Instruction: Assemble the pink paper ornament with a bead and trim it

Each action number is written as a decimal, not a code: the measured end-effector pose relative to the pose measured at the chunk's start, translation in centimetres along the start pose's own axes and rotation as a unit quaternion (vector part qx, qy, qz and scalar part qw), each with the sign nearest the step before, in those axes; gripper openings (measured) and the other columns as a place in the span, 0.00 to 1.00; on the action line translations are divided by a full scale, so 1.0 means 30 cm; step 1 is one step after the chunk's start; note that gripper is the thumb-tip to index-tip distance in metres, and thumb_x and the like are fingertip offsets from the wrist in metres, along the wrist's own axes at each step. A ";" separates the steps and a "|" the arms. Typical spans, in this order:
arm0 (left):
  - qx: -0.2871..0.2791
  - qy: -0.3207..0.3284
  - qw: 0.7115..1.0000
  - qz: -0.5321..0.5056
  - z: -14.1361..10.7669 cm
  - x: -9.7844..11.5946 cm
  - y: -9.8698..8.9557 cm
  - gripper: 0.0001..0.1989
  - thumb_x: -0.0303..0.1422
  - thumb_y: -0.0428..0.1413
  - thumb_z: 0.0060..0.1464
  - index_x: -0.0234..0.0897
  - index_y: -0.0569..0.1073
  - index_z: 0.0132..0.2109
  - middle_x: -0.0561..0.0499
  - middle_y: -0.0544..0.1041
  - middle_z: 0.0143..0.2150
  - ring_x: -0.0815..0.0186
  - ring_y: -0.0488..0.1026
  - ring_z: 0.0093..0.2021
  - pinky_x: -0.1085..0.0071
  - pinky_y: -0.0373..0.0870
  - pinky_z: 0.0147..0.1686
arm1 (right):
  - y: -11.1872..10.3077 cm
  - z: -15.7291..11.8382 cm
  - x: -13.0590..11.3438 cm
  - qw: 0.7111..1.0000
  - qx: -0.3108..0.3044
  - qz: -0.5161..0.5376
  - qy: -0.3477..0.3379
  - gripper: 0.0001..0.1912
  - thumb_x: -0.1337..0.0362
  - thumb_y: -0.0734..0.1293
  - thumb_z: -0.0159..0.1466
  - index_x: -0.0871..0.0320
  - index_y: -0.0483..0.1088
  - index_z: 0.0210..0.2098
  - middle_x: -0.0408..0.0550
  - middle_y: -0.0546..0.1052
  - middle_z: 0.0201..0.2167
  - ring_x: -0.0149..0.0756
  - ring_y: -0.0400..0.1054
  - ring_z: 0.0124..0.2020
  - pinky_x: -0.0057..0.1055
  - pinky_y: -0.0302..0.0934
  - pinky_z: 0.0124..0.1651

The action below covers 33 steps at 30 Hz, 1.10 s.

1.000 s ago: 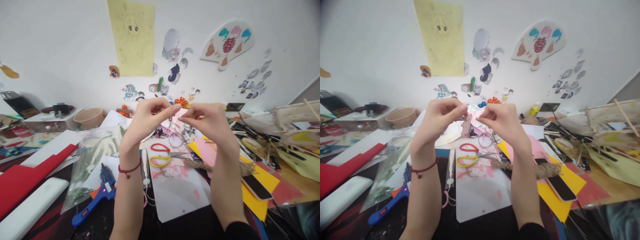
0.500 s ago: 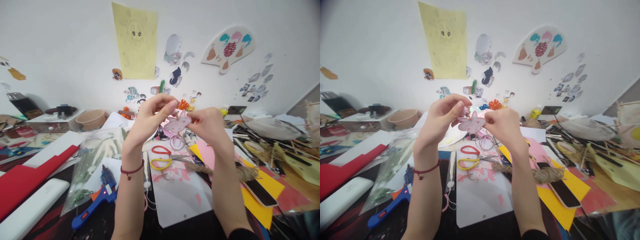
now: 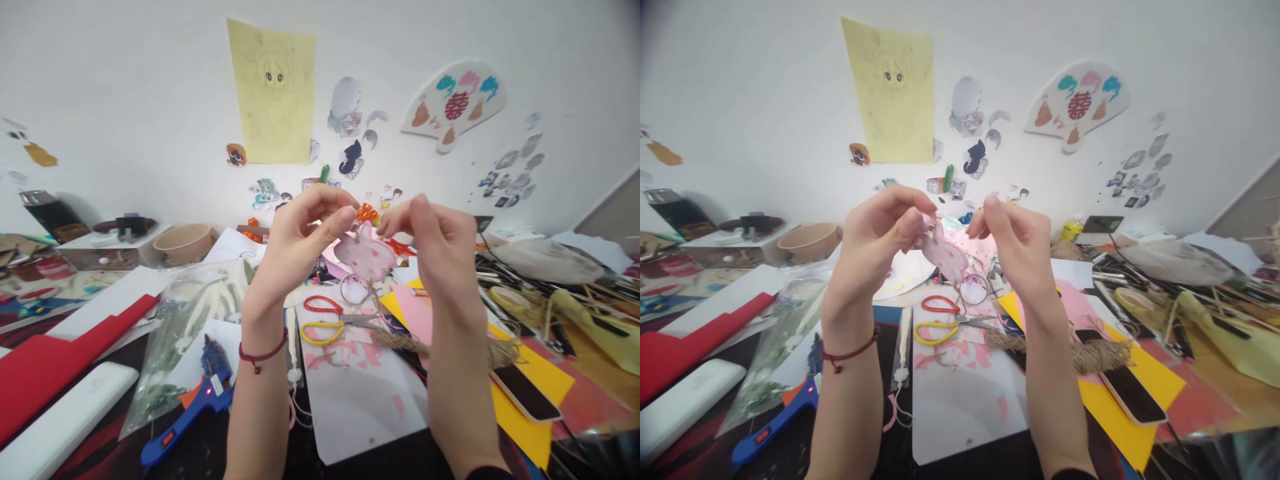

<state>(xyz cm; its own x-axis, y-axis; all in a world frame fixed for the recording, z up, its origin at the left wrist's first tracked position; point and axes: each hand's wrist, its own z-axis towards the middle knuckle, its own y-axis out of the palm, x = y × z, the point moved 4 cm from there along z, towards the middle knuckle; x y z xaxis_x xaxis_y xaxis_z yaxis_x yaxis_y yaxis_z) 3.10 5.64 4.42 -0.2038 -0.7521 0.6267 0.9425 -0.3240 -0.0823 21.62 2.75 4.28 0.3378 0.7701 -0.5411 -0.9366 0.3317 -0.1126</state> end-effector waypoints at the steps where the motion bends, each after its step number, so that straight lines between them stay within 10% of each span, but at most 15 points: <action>1: 0.001 0.002 1.000 0.007 -0.002 0.007 0.001 0.14 0.45 0.63 0.62 0.39 0.77 0.43 0.47 0.80 0.41 0.68 0.77 0.39 0.75 0.71 0.29 | 0.004 -0.005 -0.013 1.000 -0.023 0.008 0.007 0.25 0.45 0.64 0.71 0.54 0.75 0.27 0.48 0.79 0.28 0.36 0.75 0.32 0.36 0.73 0.40; 7: 0.001 0.031 0.999 0.012 -0.012 0.035 0.007 0.09 0.37 0.65 0.61 0.40 0.77 0.45 0.48 0.80 0.47 0.68 0.76 0.41 0.74 0.76 0.35 | 0.025 -0.046 -0.092 0.994 -0.102 0.004 0.029 0.12 0.59 0.77 0.60 0.52 0.78 0.43 0.45 0.83 0.39 0.36 0.79 0.40 0.34 0.76 0.46; 33: 0.043 0.067 0.997 -0.003 0.003 0.012 0.075 0.08 0.37 0.61 0.66 0.42 0.73 0.50 0.47 0.84 0.51 0.59 0.81 0.57 0.63 0.79 0.51 | 0.044 -0.048 -0.077 0.986 0.063 -0.123 -0.089 0.05 0.61 0.74 0.65 0.48 0.81 0.41 0.44 0.84 0.36 0.40 0.77 0.36 0.42 0.74 0.45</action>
<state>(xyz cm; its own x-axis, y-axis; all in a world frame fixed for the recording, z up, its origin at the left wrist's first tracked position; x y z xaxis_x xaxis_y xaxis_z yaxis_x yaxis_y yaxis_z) 5.18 4.70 4.53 -0.2371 -0.8223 0.5172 0.9594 -0.2820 -0.0085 19.46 0.63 4.16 0.5744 0.7383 -0.3535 -0.8096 0.5763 -0.1118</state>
